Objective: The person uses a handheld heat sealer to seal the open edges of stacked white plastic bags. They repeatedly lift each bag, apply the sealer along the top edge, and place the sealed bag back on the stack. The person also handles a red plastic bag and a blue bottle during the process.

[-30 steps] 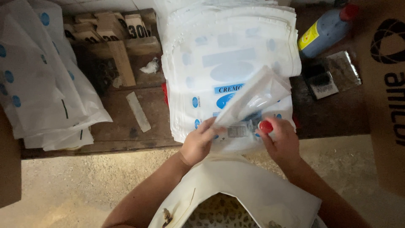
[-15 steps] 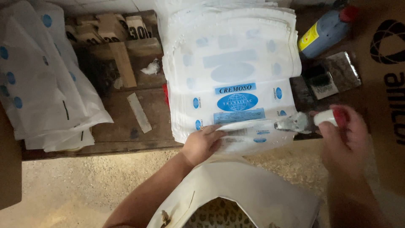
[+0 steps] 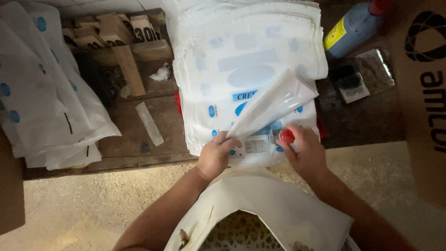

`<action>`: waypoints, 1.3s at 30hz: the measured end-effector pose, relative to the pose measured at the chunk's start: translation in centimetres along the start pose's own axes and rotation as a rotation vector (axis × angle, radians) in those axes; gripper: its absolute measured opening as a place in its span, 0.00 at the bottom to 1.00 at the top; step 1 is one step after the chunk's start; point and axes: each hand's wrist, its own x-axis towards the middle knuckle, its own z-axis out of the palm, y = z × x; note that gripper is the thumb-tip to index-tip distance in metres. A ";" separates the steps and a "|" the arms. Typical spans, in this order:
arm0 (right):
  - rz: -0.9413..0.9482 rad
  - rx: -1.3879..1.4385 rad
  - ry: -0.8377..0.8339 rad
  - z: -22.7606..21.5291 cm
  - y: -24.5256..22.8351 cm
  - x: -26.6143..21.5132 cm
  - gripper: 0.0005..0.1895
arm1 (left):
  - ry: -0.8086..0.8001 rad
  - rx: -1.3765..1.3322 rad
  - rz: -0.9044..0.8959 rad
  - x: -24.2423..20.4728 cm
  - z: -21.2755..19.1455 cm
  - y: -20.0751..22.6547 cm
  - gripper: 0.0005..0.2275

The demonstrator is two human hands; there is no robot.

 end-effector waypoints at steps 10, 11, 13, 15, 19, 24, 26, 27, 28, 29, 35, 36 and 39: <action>0.287 0.237 0.374 -10.5 4.1 3.5 0.22 | -0.107 0.087 0.087 -0.3 -1.8 2.2 0.28; 0.163 0.318 0.444 -11.3 5.5 3.8 0.22 | -0.091 0.090 0.169 -0.5 -1.6 1.7 0.34; 0.033 0.384 0.511 -13.3 8.1 4.7 0.22 | -0.069 0.083 0.256 -0.6 -1.1 1.1 0.40; -0.196 0.139 0.525 -14.8 10.6 5.6 0.23 | -0.069 0.166 0.366 -0.6 -0.8 0.4 0.38; -0.121 0.087 0.415 -15.2 11.8 8.4 0.23 | -0.067 0.220 0.428 -0.5 -0.8 0.4 0.38; 0.110 -0.156 0.251 -15.3 8.0 10.9 0.23 | -0.158 0.097 0.226 -0.6 -1.4 1.2 0.37; 0.130 -0.048 0.239 -13.8 10.5 11.9 0.23 | -0.129 0.070 0.180 -0.5 -1.8 2.2 0.34; 0.153 0.056 0.230 -13.1 11.8 12.3 0.23 | -0.102 0.041 0.140 -0.4 -2.0 2.7 0.31; 0.150 0.057 0.227 -12.9 12.1 12.5 0.23 | -0.100 0.041 0.137 -0.4 -1.9 2.6 0.31; 0.096 0.013 0.231 -12.6 12.3 12.6 0.24 | -0.079 0.031 0.138 -0.4 -1.8 2.5 0.29; -0.043 -0.239 0.260 -14.0 10.2 12.9 0.23 | -0.055 0.051 0.045 -0.2 -1.4 2.7 0.26; 0.004 -0.211 0.272 -13.4 10.4 12.4 0.23 | -0.052 0.041 0.058 -0.4 -1.3 2.5 0.26; -0.008 -0.211 0.235 -14.2 11.0 12.6 0.22 | -0.057 0.039 0.014 -0.4 -0.9 2.3 0.25</action>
